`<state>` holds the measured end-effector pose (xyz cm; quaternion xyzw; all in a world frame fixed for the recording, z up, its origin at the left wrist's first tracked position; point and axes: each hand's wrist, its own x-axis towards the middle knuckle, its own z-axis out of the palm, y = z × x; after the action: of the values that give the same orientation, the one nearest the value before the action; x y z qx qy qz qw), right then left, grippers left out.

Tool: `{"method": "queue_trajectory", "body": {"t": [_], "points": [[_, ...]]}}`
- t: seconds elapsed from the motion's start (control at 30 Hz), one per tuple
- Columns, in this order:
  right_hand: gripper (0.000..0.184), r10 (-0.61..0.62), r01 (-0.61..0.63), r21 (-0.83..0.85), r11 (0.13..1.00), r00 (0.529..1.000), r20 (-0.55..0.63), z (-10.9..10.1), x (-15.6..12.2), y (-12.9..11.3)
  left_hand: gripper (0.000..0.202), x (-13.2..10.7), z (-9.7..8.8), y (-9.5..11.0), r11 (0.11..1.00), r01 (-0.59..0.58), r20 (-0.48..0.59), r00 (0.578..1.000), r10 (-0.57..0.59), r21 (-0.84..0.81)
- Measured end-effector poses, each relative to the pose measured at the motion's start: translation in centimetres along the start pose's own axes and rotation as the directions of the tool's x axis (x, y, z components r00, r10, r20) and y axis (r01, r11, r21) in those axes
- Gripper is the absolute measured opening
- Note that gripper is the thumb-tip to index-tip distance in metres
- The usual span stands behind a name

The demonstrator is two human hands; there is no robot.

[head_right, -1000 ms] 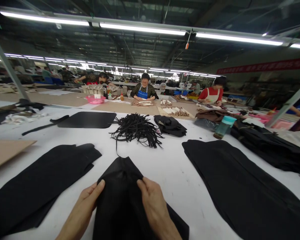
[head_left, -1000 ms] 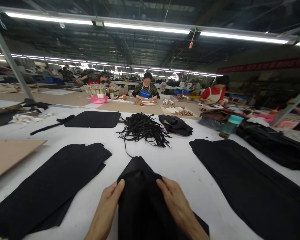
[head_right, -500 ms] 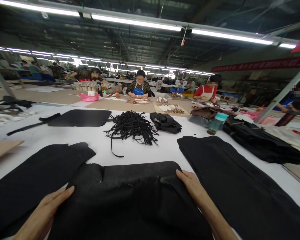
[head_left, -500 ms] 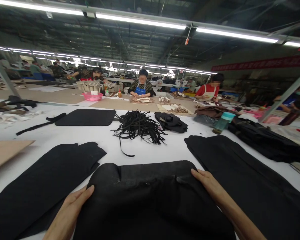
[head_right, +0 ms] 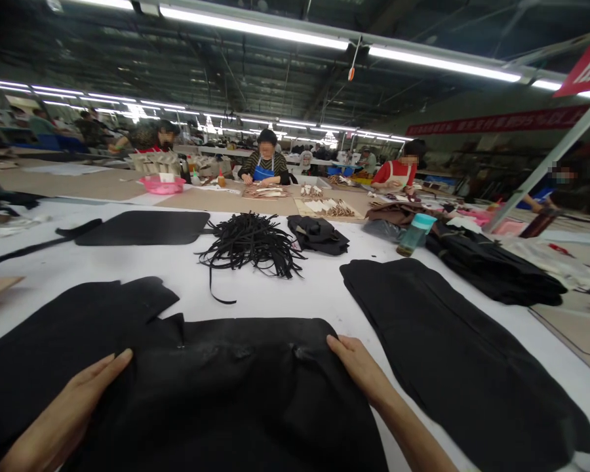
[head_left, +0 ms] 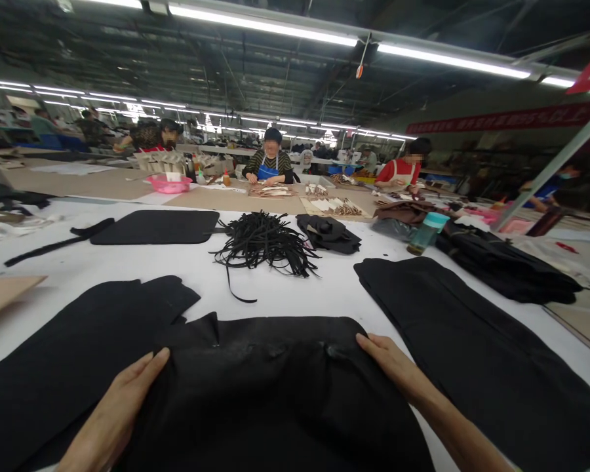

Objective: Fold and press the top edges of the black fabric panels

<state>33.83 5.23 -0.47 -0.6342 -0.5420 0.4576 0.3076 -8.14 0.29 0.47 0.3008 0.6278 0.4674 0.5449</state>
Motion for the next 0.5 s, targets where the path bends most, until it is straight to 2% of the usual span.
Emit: {"method": "queue_trajectory", "body": {"t": [0.03, 0.1, 0.17, 0.2, 0.27, 0.33, 0.4, 0.5], "points": [[0.046, -0.007, 0.005, -0.059, 0.998, 1.0, -0.026, 0.2, 0.0, 0.4, 0.027, 0.5, 0.1, -0.2, 0.985, -0.094, -0.018, 0.995, 0.098, 0.148], [0.044, -0.037, 0.018, -0.176, 0.984, 0.994, -0.105, 0.5, 0.0, 1.3, 0.031, 1.4, 0.4, -0.8, 0.848, -0.252, -0.019, 0.956, 0.294, 0.466], [0.04, -0.06, 0.016, -0.247, 0.969, 0.984, -0.168, 0.5, -0.1, 2.1, 0.029, 2.1, 0.7, -1.7, 0.691, -0.301, -0.01, 0.913, 0.408, 0.657], [0.037, -0.064, 0.011, -0.262, 0.965, 0.979, -0.192, 0.4, -0.2, 2.4, 0.028, 2.4, 0.8, -2.1, 0.655, -0.297, -0.015, 0.905, 0.426, 0.694], [0.031, -0.069, 0.002, -0.267, 0.964, 0.967, -0.244, 0.0, -0.5, 2.8, 0.034, 2.4, 0.8, -2.8, 0.614, -0.286, -0.024, 0.895, 0.446, 0.735], [0.042, -0.036, -0.019, -0.202, 0.979, 0.963, -0.268, -0.6, -1.3, 3.1, 0.046, 2.0, 0.7, -3.3, 0.573, -0.274, -0.014, 0.894, 0.447, 0.772], [0.058, 0.052, -0.074, -0.089, 0.993, 0.973, -0.225, -1.1, -2.4, 3.6, 0.054, 1.3, 0.4, -3.6, 0.574, -0.234, -0.009, 0.921, 0.388, 0.785], [0.068, 0.171, -0.172, 0.005, 0.985, 0.979, -0.114, -1.6, -5.0, 4.7, 0.07, -0.2, -0.6, -4.3, 0.645, -0.136, -0.048, 0.965, 0.259, 0.752]]}}
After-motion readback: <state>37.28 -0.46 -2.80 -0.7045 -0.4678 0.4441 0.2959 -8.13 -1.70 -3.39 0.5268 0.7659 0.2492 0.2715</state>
